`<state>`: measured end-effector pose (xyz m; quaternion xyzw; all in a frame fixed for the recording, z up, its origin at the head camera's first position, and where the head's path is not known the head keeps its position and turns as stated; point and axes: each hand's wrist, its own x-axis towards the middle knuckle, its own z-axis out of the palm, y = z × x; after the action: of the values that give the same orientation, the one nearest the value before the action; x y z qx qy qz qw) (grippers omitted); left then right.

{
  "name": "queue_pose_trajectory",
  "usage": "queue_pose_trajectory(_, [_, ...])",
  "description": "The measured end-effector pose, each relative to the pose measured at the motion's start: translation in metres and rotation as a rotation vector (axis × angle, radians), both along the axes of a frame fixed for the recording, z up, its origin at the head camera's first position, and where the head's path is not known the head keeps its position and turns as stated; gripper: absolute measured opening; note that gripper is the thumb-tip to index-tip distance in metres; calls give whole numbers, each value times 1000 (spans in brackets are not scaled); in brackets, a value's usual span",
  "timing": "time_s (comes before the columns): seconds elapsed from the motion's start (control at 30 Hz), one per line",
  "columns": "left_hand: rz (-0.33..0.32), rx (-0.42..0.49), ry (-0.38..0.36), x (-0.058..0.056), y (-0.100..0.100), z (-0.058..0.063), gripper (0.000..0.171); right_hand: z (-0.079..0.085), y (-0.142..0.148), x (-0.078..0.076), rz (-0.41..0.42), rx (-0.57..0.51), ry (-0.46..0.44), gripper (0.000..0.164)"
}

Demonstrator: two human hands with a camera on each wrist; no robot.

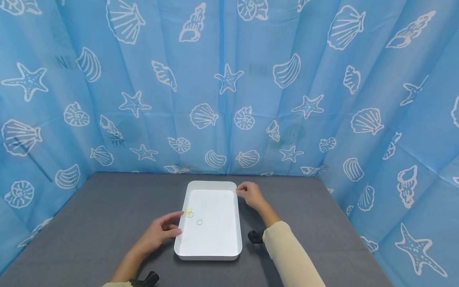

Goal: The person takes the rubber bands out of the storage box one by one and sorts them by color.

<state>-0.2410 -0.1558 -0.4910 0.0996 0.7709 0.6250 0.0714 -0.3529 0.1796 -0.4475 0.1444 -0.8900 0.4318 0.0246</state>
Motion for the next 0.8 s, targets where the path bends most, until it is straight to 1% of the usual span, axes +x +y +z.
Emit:
queue_pose_trajectory(0.17, [-5,5,1,1,0,2,58,-6,10,1,-11,10,29,7])
queue_pose_trajectory(0.5, [-5,4,1,1,-1,2,59,-15,23,2,-70,45,55,5])
queue_pose_trajectory(0.67, [-7,5,-1,1,-1,2,59,-20,28,2,-98,53,45,5])
queue_pose_trajectory(0.8, [-11,5,0,1,-1,3,59,-23,31,2,-136,64,29,6])
